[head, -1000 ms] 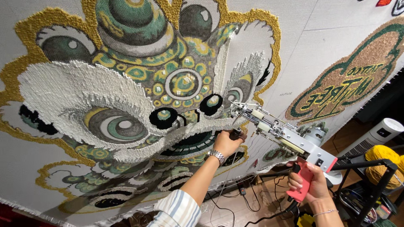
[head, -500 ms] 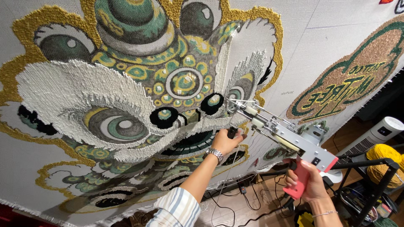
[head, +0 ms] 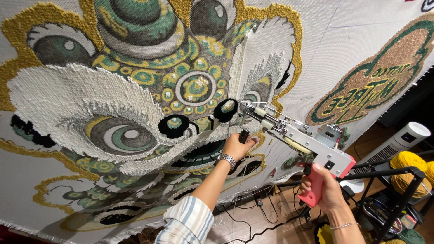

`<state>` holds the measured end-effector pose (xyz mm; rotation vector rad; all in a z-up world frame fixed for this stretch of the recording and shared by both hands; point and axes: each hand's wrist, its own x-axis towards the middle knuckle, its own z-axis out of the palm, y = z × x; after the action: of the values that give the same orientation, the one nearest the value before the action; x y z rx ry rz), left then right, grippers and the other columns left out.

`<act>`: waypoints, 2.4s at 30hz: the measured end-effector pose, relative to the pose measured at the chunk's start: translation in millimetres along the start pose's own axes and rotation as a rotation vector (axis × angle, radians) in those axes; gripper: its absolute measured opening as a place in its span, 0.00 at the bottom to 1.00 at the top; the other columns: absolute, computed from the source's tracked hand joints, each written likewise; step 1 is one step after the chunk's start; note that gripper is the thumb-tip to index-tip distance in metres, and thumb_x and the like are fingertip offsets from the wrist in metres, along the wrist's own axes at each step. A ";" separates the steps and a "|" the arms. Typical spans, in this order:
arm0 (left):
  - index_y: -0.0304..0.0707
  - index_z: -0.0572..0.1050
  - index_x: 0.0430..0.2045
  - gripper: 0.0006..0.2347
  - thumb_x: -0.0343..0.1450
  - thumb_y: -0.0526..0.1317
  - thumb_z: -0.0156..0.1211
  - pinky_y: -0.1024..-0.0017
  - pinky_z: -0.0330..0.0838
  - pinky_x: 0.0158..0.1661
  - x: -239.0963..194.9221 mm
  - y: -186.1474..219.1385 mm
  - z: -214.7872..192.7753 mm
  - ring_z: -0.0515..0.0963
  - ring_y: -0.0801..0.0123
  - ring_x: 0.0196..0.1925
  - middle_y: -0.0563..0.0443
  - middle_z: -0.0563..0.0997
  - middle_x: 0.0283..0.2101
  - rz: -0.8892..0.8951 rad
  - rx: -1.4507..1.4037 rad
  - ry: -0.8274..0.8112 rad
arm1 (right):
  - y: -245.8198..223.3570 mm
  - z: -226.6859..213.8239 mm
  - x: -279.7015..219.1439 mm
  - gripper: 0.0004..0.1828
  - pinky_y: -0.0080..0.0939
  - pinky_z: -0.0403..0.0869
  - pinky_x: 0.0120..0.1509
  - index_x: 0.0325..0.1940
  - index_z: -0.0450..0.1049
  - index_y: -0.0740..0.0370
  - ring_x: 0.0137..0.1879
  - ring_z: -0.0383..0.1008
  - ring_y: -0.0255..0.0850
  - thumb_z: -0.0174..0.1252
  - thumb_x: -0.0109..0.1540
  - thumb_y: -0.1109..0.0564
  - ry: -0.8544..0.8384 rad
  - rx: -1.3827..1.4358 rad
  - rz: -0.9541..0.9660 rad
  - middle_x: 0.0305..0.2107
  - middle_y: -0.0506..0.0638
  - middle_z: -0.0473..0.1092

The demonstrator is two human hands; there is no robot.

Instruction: The person uses a handheld electric tufting gun to apply yarn to a large canvas stretched on a frame. They are creating a detailed design of a stylized lion head, filling in specific areas with white yarn to form the facial features. The person guides the tool steadily across the surface, following the pre-drawn outlines of the artwork.

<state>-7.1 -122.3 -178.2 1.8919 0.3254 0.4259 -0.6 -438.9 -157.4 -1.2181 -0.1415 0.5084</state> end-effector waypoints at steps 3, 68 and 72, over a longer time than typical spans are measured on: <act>0.36 0.83 0.28 0.22 0.60 0.58 0.71 0.69 0.77 0.34 2.2 -2.7 -0.7 0.84 0.69 0.28 0.47 0.85 0.26 0.016 0.015 -0.002 | -2.0 4.4 -1.6 0.31 0.43 0.65 0.32 0.53 0.72 0.71 0.24 0.62 0.42 0.53 0.62 0.40 0.034 -0.043 -0.022 0.18 0.51 0.62; 0.49 0.83 0.44 0.15 0.66 0.50 0.66 0.57 0.79 0.43 47.0 64.9 -133.9 0.86 0.54 0.41 0.45 0.87 0.37 -0.094 0.671 0.167 | -34.9 165.4 -1.2 0.16 0.38 0.60 0.15 0.35 0.73 0.64 0.14 0.62 0.36 0.65 0.59 0.49 0.214 -0.346 -0.243 0.15 0.48 0.65; 0.48 0.81 0.45 0.17 0.64 0.50 0.68 0.57 0.78 0.42 52.9 67.6 -135.3 0.85 0.53 0.41 0.44 0.86 0.36 -0.025 0.698 0.218 | -39.7 167.7 -1.1 0.16 0.37 0.63 0.16 0.35 0.72 0.64 0.16 0.64 0.35 0.66 0.59 0.48 0.192 -0.318 -0.292 0.16 0.47 0.66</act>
<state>-17.9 -10.1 -64.2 2.5179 0.7113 0.5494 -51.8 -305.2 -61.5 -1.5195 -0.2389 0.1131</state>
